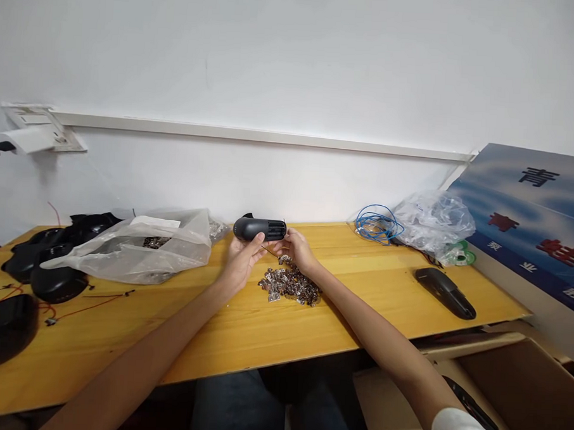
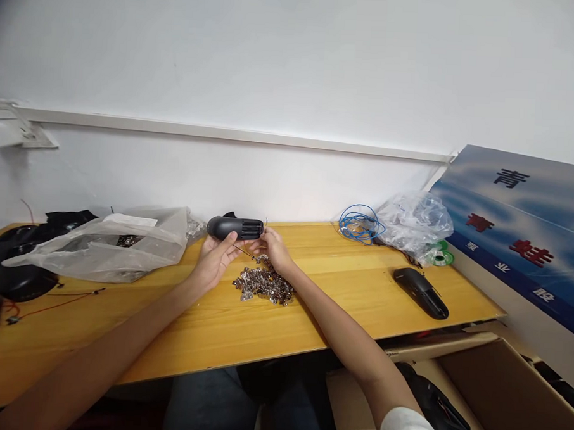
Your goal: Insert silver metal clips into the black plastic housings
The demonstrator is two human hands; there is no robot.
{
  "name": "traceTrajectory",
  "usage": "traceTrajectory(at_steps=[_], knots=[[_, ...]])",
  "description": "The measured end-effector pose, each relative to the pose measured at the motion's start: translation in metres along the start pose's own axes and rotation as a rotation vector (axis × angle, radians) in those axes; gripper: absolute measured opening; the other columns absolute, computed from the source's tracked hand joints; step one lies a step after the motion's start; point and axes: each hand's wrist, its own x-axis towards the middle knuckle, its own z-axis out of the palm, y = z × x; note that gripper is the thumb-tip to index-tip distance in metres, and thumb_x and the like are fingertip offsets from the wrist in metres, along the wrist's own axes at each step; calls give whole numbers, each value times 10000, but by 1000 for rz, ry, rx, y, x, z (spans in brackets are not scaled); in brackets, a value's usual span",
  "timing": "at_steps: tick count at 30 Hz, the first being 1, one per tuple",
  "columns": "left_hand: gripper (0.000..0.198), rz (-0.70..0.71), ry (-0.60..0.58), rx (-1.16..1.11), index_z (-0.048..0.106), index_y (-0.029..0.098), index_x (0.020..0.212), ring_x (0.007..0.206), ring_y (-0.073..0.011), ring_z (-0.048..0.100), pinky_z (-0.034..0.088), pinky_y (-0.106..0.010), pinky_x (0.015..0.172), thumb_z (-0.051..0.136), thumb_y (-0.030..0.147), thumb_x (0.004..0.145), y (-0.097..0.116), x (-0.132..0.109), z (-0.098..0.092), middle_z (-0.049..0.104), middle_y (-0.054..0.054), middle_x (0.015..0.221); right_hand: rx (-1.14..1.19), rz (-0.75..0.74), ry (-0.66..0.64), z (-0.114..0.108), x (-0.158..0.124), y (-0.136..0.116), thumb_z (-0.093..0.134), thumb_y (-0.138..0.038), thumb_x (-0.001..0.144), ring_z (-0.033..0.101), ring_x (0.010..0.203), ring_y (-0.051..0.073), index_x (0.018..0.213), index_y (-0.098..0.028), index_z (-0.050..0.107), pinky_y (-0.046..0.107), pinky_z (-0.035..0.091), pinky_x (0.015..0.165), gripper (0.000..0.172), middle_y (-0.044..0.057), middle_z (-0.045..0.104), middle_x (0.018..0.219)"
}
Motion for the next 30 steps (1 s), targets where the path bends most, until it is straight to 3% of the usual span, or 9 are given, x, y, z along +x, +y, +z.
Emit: traceTrajectory(at_steps=[11,20,22,24,27,30], knots=[[511,50,-15,43,624,212,1167,1005,-224,768,574,-389,984,919,369,780,-6,1,-2,764,-74,1176,1,-8,31,-1,1,2,666,-414,796,678,643,163,956,-229,596,290,553,686,255,1,747,760],[471,23,-9,6,677,192,1094,899,-195,769,587,-311,890,948,366,750,-5,2,2,789,-64,1027,-56,-47,46,-3,6,-1,642,-392,805,682,736,190,929,-233,593,352,582,829,207,-11,702,735],[473,15,7,-5,675,197,1091,885,-187,767,588,-298,872,953,361,745,-6,3,2,790,-60,1021,-153,-45,44,-6,8,-4,603,-409,833,699,838,211,990,-226,601,387,583,890,241,15,724,833],[495,18,18,-15,670,201,1111,866,-179,765,592,-294,861,956,363,741,-6,4,2,791,-62,1041,-324,-121,50,-8,6,-11,580,-419,862,694,1008,244,1126,-220,602,438,570,975,332,65,741,1061],[538,27,5,-35,657,199,1150,844,-176,760,598,-301,848,954,384,741,-3,3,3,788,-77,1079,-683,-367,16,-8,-2,-25,649,-453,868,584,1303,310,1422,-197,490,527,473,1145,631,166,594,1451],[585,5,-25,-40,637,192,1188,818,-192,759,602,-308,784,946,422,747,-2,0,3,785,-83,1045,-967,-567,-92,-4,-13,-38,762,-480,827,469,1442,363,1563,-152,362,580,375,1227,900,238,474,1563]])
